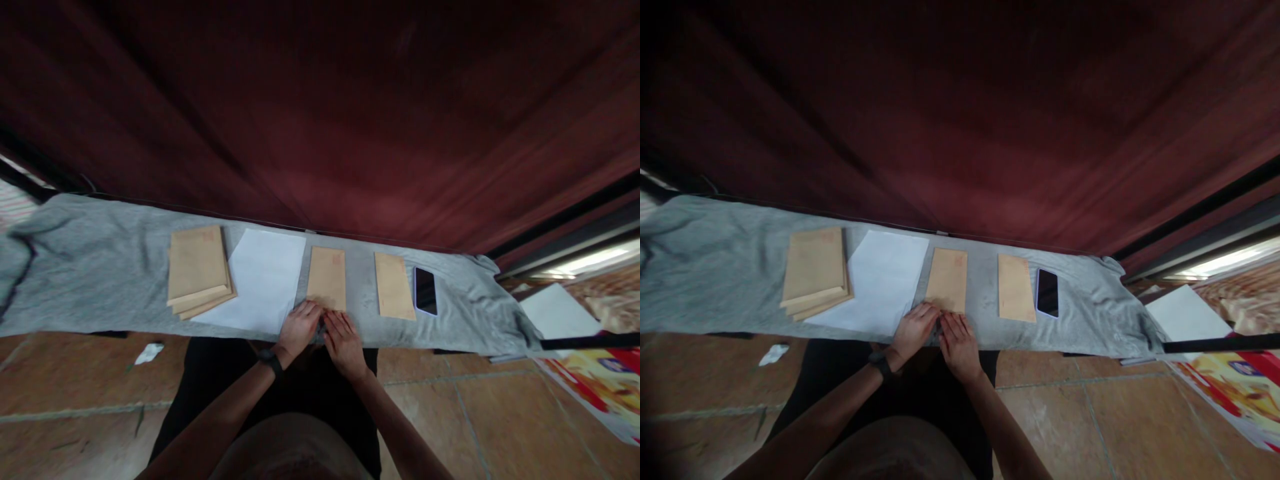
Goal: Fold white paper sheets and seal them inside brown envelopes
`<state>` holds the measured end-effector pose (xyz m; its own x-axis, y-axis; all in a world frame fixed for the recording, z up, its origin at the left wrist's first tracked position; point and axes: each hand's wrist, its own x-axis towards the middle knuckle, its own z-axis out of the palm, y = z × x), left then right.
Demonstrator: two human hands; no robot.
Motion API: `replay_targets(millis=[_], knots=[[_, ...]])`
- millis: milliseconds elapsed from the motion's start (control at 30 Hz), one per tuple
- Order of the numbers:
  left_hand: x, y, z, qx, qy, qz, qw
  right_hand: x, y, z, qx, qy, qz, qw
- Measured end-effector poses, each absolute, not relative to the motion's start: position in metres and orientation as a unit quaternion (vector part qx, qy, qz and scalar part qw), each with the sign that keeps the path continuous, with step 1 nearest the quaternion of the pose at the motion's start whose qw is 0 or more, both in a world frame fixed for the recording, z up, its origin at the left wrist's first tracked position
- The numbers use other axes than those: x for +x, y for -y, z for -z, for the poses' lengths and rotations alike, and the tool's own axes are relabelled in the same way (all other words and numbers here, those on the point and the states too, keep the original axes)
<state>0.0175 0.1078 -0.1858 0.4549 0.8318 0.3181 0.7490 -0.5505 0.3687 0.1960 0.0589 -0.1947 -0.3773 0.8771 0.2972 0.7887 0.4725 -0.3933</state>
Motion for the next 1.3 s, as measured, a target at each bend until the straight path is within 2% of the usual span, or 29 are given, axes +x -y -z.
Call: replay_targets(millis=[167,400,1033,1167,1300], knots=[[0.017,-0.106,0.189,0.854,-0.459,-0.232,0.084,0.185,-0.051,0.196,-0.54,0.811,-0.081,0.209],[0.016,-0.085,0.198,0.869,-0.443,-0.219,0.032,0.183,-0.052,0.199,-0.546,0.805,-0.075,0.219],[0.018,-0.067,0.189,0.852,-0.499,-0.158,0.01,0.227,-0.056,0.196,-0.585,0.782,-0.032,0.212],[0.023,-0.066,0.189,0.848,-0.513,-0.137,0.002,0.214,-0.054,0.195,-0.59,0.777,-0.004,0.219],[0.024,-0.066,0.191,0.853,-0.506,-0.128,-0.004,0.186,-0.055,0.196,-0.555,0.801,-0.024,0.222]])
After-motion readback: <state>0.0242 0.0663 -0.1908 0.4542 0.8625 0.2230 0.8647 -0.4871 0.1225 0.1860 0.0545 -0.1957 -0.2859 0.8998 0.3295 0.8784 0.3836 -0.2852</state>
